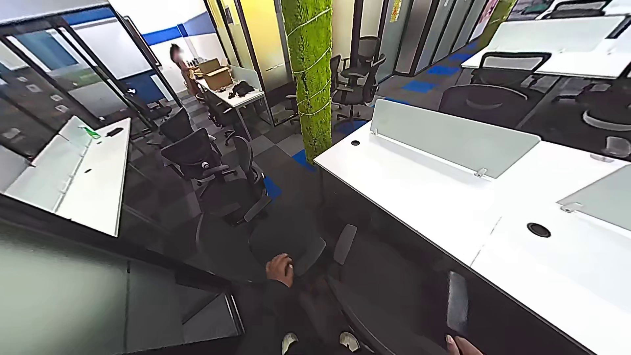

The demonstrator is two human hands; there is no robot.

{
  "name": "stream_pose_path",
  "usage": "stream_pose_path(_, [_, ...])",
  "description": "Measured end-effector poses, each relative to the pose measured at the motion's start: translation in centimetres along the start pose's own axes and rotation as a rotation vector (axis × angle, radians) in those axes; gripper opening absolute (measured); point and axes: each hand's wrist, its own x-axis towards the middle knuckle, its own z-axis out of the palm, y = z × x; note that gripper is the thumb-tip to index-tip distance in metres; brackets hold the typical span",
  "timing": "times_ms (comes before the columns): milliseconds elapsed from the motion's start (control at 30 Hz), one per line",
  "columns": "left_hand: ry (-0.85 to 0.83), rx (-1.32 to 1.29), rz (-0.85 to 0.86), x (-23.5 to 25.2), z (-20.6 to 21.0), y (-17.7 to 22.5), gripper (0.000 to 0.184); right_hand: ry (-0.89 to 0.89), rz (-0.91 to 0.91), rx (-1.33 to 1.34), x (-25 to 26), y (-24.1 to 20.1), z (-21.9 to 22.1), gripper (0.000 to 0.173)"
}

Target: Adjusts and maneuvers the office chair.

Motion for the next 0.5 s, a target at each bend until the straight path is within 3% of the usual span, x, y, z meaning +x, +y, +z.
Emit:
stream_pose_path(67, [0.077, 0.072, -0.104, 1.9, -2.8, -5.2, 0.032, 0.049, -0.124, 0.031, 2.2, -3.7, 0.7, 0.042])
stream_pose_path(200, [0.04, 0.185, -0.353, 5.2, -9.0, -13.6, 0.034, 0.126, -0.326, 0.103, 6.8, -14.3, 3.9, 0.04])
stream_pose_path(233, [0.002, 0.224, -0.406, 5.9, -10.4, -15.6, 0.035, 0.071, -0.367, 0.125, 7.4, -17.4, 5.1, 0.039])
stream_pose_path(333, [-0.158, 0.387, -0.425, 9.2, -13.4, -21.0, 0.041, -0.326, -0.4, 0.142, 8.6, -27.4, 8.0, 0.035])
stream_pose_path(400, [-0.263, 0.479, -0.38, 11.5, -14.3, -23.5, 0.045, -0.595, -0.415, 0.075, 9.1, -34.0, 11.0, 0.044])
stream_pose_path(500, [-0.284, 0.575, -0.342, 14.5, -15.4, -26.3, 0.049, -0.739, -0.505, 0.042, 8.1, -42.2, 17.5, 0.068])
